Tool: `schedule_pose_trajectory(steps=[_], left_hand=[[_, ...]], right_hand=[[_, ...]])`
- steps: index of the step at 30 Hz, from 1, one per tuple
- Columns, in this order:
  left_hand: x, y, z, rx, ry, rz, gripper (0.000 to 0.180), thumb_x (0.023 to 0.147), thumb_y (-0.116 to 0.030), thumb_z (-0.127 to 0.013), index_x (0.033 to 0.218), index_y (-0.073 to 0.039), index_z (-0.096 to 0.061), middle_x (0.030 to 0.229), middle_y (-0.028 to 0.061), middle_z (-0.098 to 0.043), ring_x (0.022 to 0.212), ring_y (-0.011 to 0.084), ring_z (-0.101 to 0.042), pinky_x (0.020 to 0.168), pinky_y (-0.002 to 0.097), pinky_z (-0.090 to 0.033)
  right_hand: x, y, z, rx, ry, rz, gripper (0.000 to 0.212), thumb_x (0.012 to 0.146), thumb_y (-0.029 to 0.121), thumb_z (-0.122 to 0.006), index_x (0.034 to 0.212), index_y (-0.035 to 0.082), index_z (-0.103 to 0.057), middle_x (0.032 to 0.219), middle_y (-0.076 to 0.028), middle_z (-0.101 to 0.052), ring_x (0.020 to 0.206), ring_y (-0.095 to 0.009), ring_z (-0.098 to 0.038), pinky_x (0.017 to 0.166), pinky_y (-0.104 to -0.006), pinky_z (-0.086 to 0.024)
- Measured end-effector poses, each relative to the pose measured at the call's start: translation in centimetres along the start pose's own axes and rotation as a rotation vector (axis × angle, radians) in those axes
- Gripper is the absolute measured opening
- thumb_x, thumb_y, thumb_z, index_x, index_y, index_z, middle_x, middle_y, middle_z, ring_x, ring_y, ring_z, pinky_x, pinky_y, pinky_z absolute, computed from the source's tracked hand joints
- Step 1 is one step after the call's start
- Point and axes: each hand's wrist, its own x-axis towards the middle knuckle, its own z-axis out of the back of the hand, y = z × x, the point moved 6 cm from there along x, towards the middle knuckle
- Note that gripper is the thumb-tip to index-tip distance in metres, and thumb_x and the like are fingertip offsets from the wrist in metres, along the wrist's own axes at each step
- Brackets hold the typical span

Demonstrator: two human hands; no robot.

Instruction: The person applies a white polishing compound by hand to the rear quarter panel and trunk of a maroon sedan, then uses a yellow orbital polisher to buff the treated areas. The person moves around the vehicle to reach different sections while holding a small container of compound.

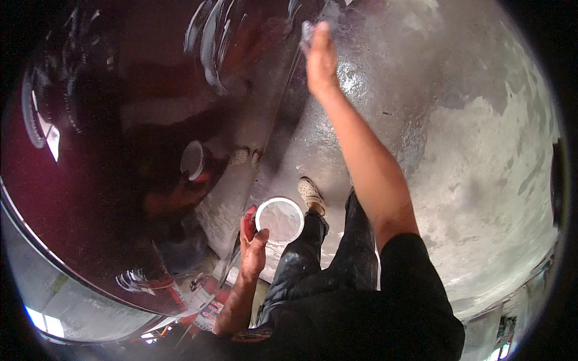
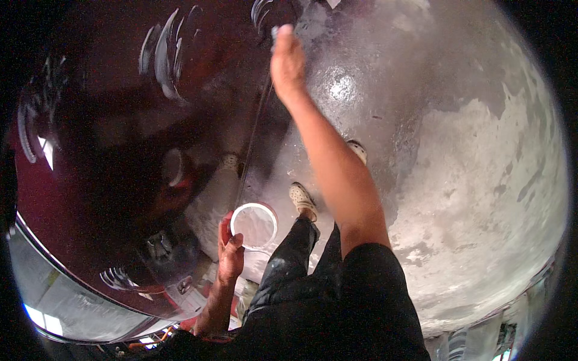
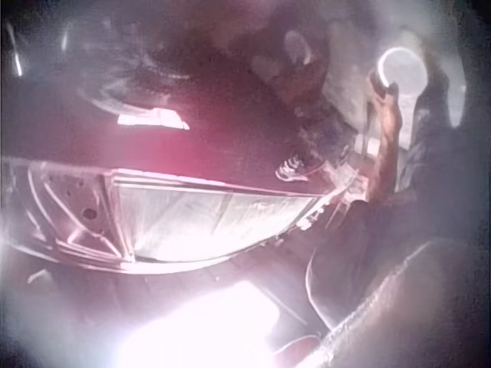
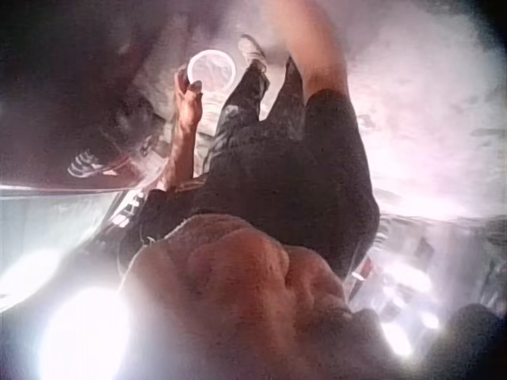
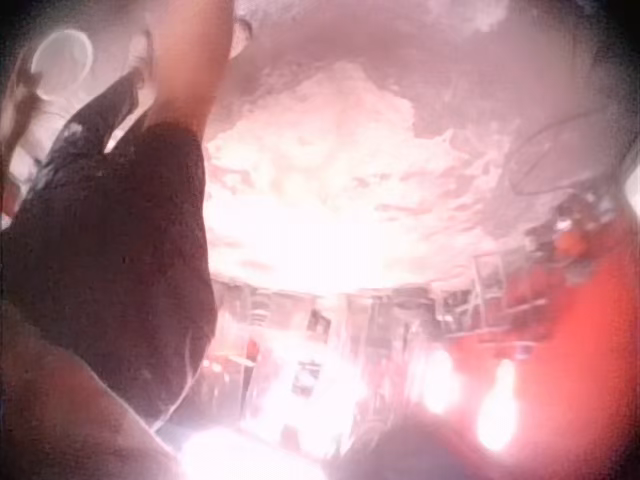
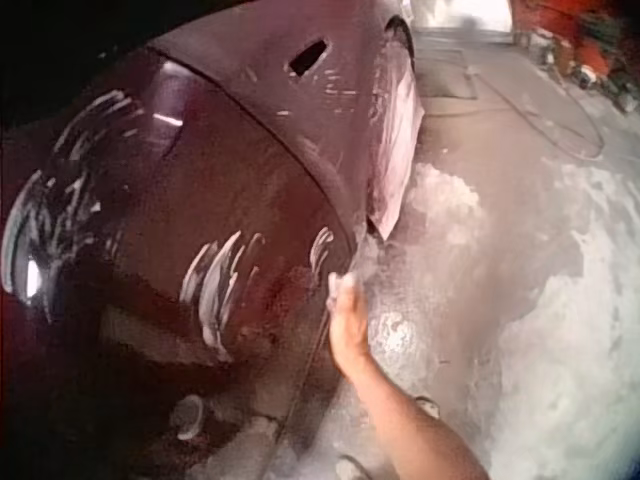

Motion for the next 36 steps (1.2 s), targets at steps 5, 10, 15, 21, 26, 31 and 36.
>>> schedule_pose_trajectory(steps=[5, 10, 15, 21, 26, 31, 36], left_hand=[[1.4, 2.1, 0.7, -0.015, -0.008, 0.026, 0.082, 0.082, -0.025, -0.074, 0.150, -0.003, -0.034, 0.142, 0.0129, -0.046, 0.134, 0.0241, -0.042, 0.114, 0.0372, -0.028], [1.1, 3.4, 2.0, -0.024, -0.009, 0.018, 0.081, 0.082, -0.024, -0.074, 0.149, -0.004, -0.035, 0.140, 0.0124, -0.047, 0.133, 0.0239, -0.042, 0.114, 0.0377, -0.029], [1.8, 4.5, 2.7, -0.048, 0.011, 0.044, 0.079, 0.083, -0.023, -0.072, 0.150, -0.005, -0.034, 0.140, 0.0118, -0.047, 0.133, 0.0246, -0.043, 0.113, 0.0391, -0.030], [3.7, 5.2, 3.8, 0.042, -0.043, 0.049, 0.070, 0.088, -0.014, -0.064, 0.150, -0.007, -0.034, 0.138, 0.0125, -0.050, 0.125, 0.0228, -0.049, 0.106, 0.0385, -0.040], [5.2, 4.6, 3.9, 0.088, 0.012, 0.009, 0.074, 0.086, -0.014, -0.072, 0.150, -0.007, -0.034, 0.134, 0.0123, -0.053, 0.122, 0.0225, -0.052, 0.104, 0.0389, -0.043], [5.4, 4.2, 2.6, 0.275, 0.078, -0.065, 0.078, 0.084, -0.007, -0.074, 0.150, -0.007, -0.034, 0.131, 0.0111, -0.055, 0.121, 0.0216, -0.053, 0.104, 0.0375, -0.044], [5.5, 4.8, 2.4, 0.193, 0.113, -0.051, 0.077, 0.084, -0.007, -0.072, 0.150, -0.008, -0.034, 0.132, 0.0115, -0.054, 0.122, 0.0218, -0.052, 0.106, 0.0379, -0.041]], right_hand=[[1.7, 4.1, -1.3, -0.049, 0.071, 0.152, 0.078, 0.103, 0.062, -0.029, 0.144, -0.004, -0.040, 0.149, -0.022, -0.043, 0.139, -0.036, -0.038, 0.116, -0.0439, -0.025], [-3.2, -5.1, -0.2, 0.304, 0.069, -0.309, 0.102, 0.094, 0.077, -0.030, 0.157, -0.001, -0.012, 0.164, -0.020, -0.019, 0.152, -0.034, -0.014, 0.123, -0.0485, -0.012], [-6.3, -10.9, -0.8, 0.265, 0.197, -0.554, 0.102, 0.094, 0.077, -0.026, 0.158, 0.002, -0.002, 0.167, -0.015, -0.009, 0.154, -0.033, -0.006, 0.123, -0.0490, -0.010], [-20.1, -3.4, 3.4, -0.083, 0.491, -0.608, 0.078, 0.100, 0.064, -0.041, 0.135, -0.004, -0.056, 0.141, -0.017, -0.057, 0.127, -0.028, -0.054, 0.107, -0.0429, -0.042], [-34.6, 5.0, 3.5, -0.802, 1.118, 0.175, 0.065, 0.083, 0.047, -0.073, 0.121, -0.005, -0.063, 0.109, -0.020, -0.066, 0.114, -0.034, -0.059, 0.098, -0.0462, -0.047], [-39.0, 1.9, 4.2, -1.248, 1.194, 0.381, 0.046, 0.083, 0.031, -0.071, 0.115, -0.001, -0.064, 0.106, -0.012, -0.062, 0.113, -0.029, -0.056, 0.098, -0.0453, -0.042], [-39.1, 1.3, 4.9, -1.043, 1.251, 0.181, 0.023, 0.084, 0.022, -0.064, 0.095, 0.003, -0.070, 0.108, -0.014, -0.067, 0.110, -0.031, -0.059, 0.091, -0.0457, -0.045]])
